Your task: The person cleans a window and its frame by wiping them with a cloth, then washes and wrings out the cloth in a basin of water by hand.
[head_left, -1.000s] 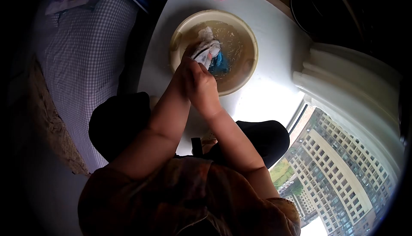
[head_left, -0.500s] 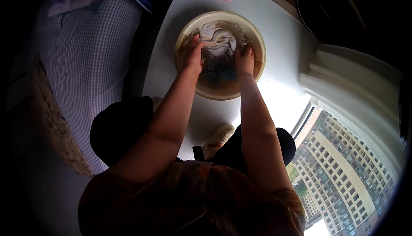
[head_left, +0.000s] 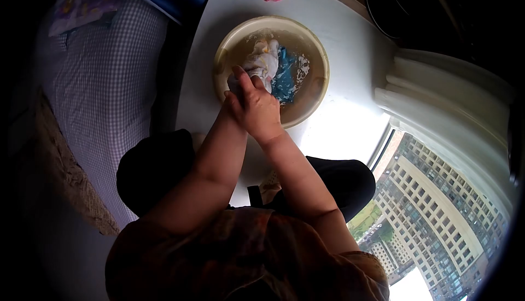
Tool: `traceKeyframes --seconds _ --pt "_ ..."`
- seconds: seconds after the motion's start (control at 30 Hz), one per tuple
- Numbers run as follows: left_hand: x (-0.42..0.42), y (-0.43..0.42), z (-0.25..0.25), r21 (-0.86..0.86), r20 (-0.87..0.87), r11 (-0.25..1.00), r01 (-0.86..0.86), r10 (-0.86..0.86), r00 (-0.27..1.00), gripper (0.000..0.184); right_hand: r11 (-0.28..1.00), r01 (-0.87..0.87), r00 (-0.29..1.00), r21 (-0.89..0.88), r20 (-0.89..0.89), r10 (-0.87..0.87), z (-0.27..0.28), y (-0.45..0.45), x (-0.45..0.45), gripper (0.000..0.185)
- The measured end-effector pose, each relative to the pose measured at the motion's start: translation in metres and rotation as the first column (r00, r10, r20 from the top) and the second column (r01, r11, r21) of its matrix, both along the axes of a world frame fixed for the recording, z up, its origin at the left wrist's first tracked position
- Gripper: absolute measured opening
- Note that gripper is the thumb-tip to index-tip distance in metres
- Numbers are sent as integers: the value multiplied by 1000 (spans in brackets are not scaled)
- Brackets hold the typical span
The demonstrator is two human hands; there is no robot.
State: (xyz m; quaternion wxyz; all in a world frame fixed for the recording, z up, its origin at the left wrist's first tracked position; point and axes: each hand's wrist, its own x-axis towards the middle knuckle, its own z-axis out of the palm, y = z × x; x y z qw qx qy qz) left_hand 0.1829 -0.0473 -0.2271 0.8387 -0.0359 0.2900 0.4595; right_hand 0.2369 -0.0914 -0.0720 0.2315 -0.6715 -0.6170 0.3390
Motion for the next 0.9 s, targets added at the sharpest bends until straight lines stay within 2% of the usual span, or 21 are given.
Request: traceKeyframes --seconds 0.03,0.1,0.13,0.17,0.23,0.27,0.3,0.37,0.43,0.5,0.53,0.57,0.6,0.63,0.67,0.7,0.77,0.8,0.83,0.87,0.9 --pt "3 -2 -27 -41 8 999 -26 26 1000 54 998 -32 989 -53 143 39 -15 8 8 31" --pt "11 -11 -72 -148 -33 985 -85 81 996 52 985 62 973 -159 231 -24 -43 29 30 36" --pt "21 -2 28 -299 -473 943 -149 -11 881 48 988 90 971 -128 231 -59 -60 34 39 33" --pt "21 3 30 -380 -407 913 -150 -19 913 46 988 124 968 -97 233 -99 -77 38 49 31" --pt "9 -2 -2 -244 -324 962 -124 40 945 43 949 302 947 -92 142 -288 -117 44 77 34" --pt "0 9 30 -313 -384 943 -113 -17 923 38 879 443 894 -178 163 -417 -123 40 95 39" --pt "-13 13 26 -212 -386 976 -60 -27 922 40 859 485 870 -162 183 -457 -131 31 107 50" --pt "-21 22 28 -238 -705 970 37 -199 680 45 866 494 857 -81 216 -469 -125 16 96 65" --pt "-18 13 29 -209 -750 977 44 -189 634 48 963 171 941 -208 323 -97 -124 -4 73 71" --pt "-9 -2 14 -118 -916 992 -43 -91 391 50 958 183 961 -220 245 -127 -145 -10 74 68" --pt "-7 -5 13 -167 -867 986 -7 -144 478 58 939 253 951 -232 236 -198 -151 -7 75 63" --pt "-5 -5 22 -165 -868 986 -7 -142 476 58 914 322 936 -245 228 -268 -139 0 71 59" --pt "-2 -4 31 -233 -726 973 -2 -172 666 56 930 346 930 -122 176 -323 -124 -1 64 45" --pt "-2 -3 37 -296 -543 955 19 -184 819 55 946 304 951 -114 90 -294 -88 0 51 42" --pt "-10 -1 34 -303 -436 939 164 -290 852 55 960 262 965 -100 6 -263 -54 -2 38 39" --pt "-13 -3 39 -305 -431 938 167 -292 854 55 972 228 970 -62 -71 -232 -31 -9 26 36" --pt "-16 -6 53 -2 -126 998 65 -65 990 51 993 111 980 50 -171 -101 7 -29 6 45" --pt "-18 -7 37 4 -83 1000 19 -18 996 51 999 48 987 10 -152 -46 17 -35 -1 48" --pt "-21 -11 -4 6 -80 1000 19 -18 997 51 999 -14 991 -32 -136 10 22 -38 -5 52" --pt "-26 -15 -53 48 64 997 61 -64 996 49 999 -14 991 -30 -136 10 22 -36 -9 52" --pt "-27 -14 -63 75 134 994 80 -89 987 48 995 -48 996 -92 -78 40 20 -30 -11 51"
